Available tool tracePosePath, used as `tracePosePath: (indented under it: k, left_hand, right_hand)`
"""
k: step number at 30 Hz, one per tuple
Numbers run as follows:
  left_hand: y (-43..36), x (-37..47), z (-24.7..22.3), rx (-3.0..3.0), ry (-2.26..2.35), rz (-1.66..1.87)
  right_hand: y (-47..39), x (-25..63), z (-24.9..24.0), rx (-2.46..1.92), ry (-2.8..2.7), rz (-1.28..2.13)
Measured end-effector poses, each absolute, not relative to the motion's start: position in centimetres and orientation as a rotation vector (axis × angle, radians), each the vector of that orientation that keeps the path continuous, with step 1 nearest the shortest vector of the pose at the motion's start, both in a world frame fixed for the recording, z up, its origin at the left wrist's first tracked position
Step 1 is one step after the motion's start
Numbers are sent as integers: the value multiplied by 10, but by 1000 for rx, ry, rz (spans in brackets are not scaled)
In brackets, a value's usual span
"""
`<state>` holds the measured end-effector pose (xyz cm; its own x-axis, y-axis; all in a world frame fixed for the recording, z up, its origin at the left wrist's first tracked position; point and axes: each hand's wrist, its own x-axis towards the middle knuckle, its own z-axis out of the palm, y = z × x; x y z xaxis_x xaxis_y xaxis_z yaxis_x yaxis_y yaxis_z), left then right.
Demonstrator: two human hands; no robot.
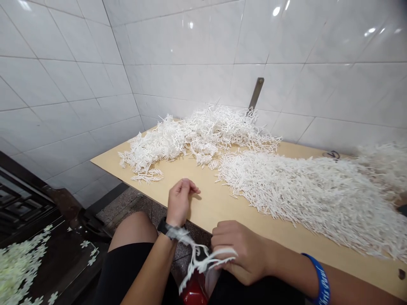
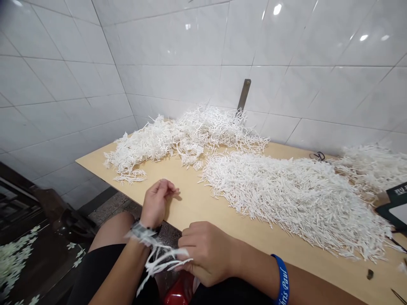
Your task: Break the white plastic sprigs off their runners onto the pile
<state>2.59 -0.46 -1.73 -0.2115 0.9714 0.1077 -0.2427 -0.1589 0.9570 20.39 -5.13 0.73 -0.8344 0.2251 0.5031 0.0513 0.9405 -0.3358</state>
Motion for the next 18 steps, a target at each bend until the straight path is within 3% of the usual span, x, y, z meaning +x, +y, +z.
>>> tracePosePath:
  k: [9,18]
  left_hand:
    - [-12,29,-17,1498,1205,1245]
    - [-11,39,-24,1557,1334,1085]
  right_hand:
    - [-30,213,-8,-829,-2010,806]
    - [-40,207,-6,-609,-2082,887]
